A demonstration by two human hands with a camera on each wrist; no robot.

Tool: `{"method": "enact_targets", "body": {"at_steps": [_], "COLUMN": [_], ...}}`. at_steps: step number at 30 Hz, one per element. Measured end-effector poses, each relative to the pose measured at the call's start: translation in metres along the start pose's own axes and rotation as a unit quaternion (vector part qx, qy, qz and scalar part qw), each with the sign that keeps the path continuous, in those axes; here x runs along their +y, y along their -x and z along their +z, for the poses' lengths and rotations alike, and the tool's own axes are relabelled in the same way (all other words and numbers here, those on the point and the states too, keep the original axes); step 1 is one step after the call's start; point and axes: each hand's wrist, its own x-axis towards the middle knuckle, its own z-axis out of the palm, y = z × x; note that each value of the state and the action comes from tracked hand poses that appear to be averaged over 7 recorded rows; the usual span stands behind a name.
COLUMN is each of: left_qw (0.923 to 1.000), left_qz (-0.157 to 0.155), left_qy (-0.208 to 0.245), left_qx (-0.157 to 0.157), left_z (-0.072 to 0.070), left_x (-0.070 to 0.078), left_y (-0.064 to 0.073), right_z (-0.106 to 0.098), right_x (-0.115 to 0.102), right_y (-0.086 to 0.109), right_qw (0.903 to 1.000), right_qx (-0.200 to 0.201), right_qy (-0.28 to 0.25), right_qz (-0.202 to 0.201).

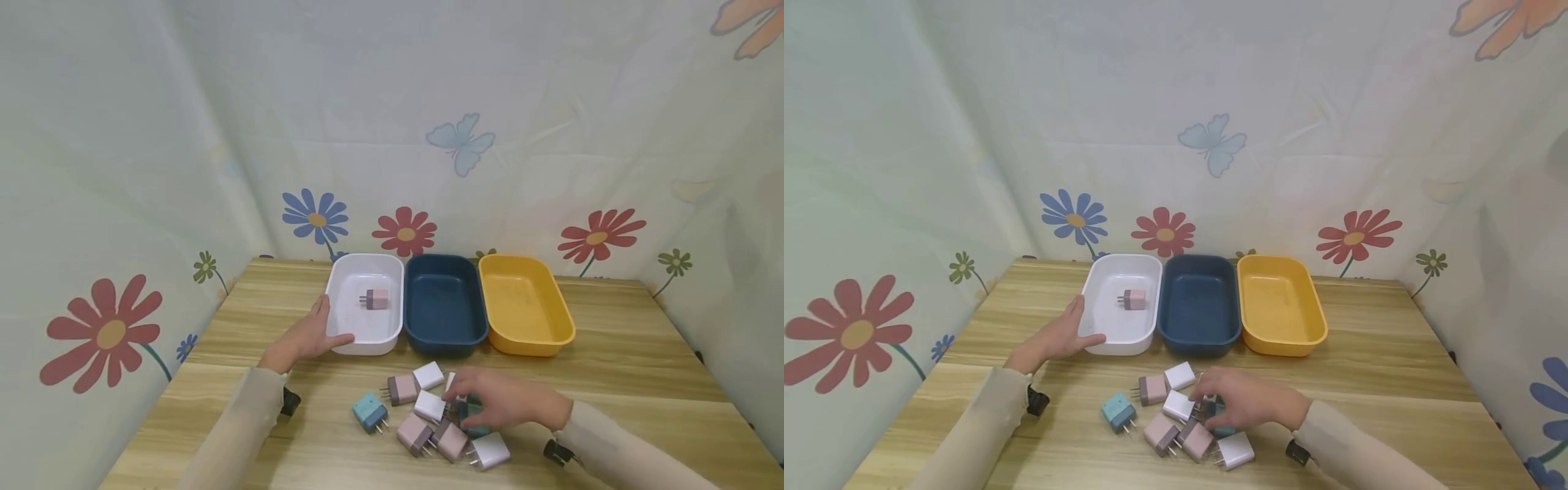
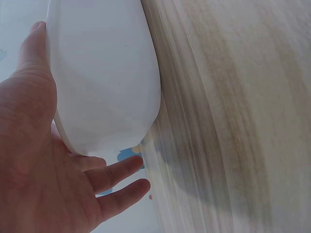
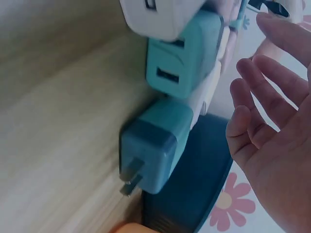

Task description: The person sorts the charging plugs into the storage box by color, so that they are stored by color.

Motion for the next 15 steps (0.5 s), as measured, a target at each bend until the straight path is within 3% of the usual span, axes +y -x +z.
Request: {"method": "enact_targets", "body": {"at_steps": [6,15], "left_qw": [1.0000,1.0000], "left_qz": [-0.001,-0.005], "left_qy": [0.002,-0.003], "left_qx": [0.001,0.000], "left_z": [-0.001,0.000], "left_x": [0.001,0.001], "left_y": [0.001,0.001], "right_z": [0.008,0.018], "right_x": [-0.001,-0.001], "right_y": [0.000,-0.002], "right_qw": [0.9983,0.9967], "right_qx": [0.011,-0.014], "right_qy": [0.032,0.029], "right_qz": [-0.048,-0.075]}}
